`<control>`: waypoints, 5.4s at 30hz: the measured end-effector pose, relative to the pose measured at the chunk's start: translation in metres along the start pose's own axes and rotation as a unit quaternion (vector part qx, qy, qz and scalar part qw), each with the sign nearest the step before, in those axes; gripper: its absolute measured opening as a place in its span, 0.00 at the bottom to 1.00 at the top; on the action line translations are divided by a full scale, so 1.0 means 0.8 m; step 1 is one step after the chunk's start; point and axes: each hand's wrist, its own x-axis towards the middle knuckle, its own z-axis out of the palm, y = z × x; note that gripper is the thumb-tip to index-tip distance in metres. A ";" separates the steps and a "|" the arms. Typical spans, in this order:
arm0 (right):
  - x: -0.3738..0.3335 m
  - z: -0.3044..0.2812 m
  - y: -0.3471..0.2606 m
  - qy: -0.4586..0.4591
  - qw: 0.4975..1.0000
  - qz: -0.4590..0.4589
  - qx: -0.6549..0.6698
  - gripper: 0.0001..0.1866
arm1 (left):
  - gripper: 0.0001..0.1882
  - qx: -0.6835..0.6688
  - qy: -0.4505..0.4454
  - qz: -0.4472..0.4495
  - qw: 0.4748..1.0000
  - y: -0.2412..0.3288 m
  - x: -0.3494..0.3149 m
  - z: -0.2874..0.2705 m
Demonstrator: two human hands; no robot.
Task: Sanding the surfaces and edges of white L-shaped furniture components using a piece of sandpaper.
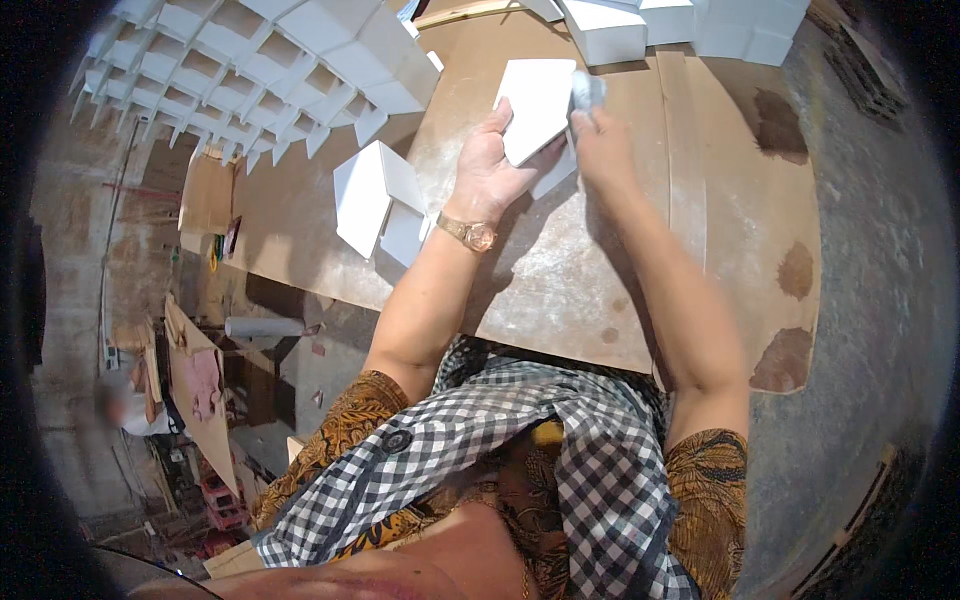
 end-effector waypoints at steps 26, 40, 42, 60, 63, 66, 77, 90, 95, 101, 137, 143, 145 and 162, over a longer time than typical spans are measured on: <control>-0.106 -0.112 0.011 -0.050 0.961 -0.117 -0.245 0.13 | 0.21 0.099 0.082 0.405 0.905 0.127 -0.196 0.040; -0.113 -0.114 0.008 -0.068 0.956 -0.087 -0.273 0.15 | 0.23 0.181 0.092 0.424 0.882 0.123 -0.203 0.030; -0.112 -0.113 0.008 -0.066 0.956 -0.093 -0.269 0.15 | 0.23 0.182 0.089 0.424 0.883 0.122 -0.204 0.030; -0.111 -0.113 0.007 -0.067 0.960 -0.110 -0.247 0.12 | 0.24 0.193 0.082 0.409 0.888 0.122 -0.207 0.026; -0.110 -0.115 0.004 -0.073 0.959 -0.104 -0.253 0.13 | 0.28 0.147 0.038 0.404 0.902 0.118 -0.213 0.017; -0.111 -0.116 0.006 -0.073 0.957 -0.108 -0.258 0.13 | 0.28 0.176 0.002 0.399 0.900 0.102 -0.222 0.007; -0.110 -0.118 0.010 -0.068 0.958 -0.106 -0.256 0.13 | 0.08 0.413 0.281 0.544 0.674 0.097 -0.241 -0.048; -0.111 -0.119 0.000 -0.085 0.959 -0.094 -0.252 0.13 | 0.16 0.351 0.290 0.307 0.836 0.079 -0.223 -0.048; -0.112 -0.119 0.000 -0.082 0.959 -0.093 -0.254 0.13 | 0.19 0.339 0.277 0.297 0.849 0.075 -0.220 -0.045; -0.111 -0.120 -0.002 -0.085 0.959 -0.086 -0.255 0.14 | 0.19 0.316 0.288 0.300 0.853 0.073 -0.220 -0.044; -0.111 -0.118 -0.017 -0.093 0.959 -0.072 -0.258 0.13 | 0.06 0.273 0.073 0.175 0.943 0.093 -0.096 -0.031; -0.111 -0.117 -0.013 -0.093 0.968 -0.054 -0.229 0.11 | 0.06 0.268 0.073 0.192 0.941 0.124 -0.028 -0.029; -0.111 -0.117 -0.012 -0.093 0.965 -0.079 -0.233 0.11 | 0.05 0.255 0.077 0.196 0.944 0.139 -0.017 -0.035; -0.108 -0.117 -0.011 -0.095 0.958 -0.095 -0.252 0.12 | 0.05 0.293 0.098 0.216 0.926 0.168 0.003 -0.046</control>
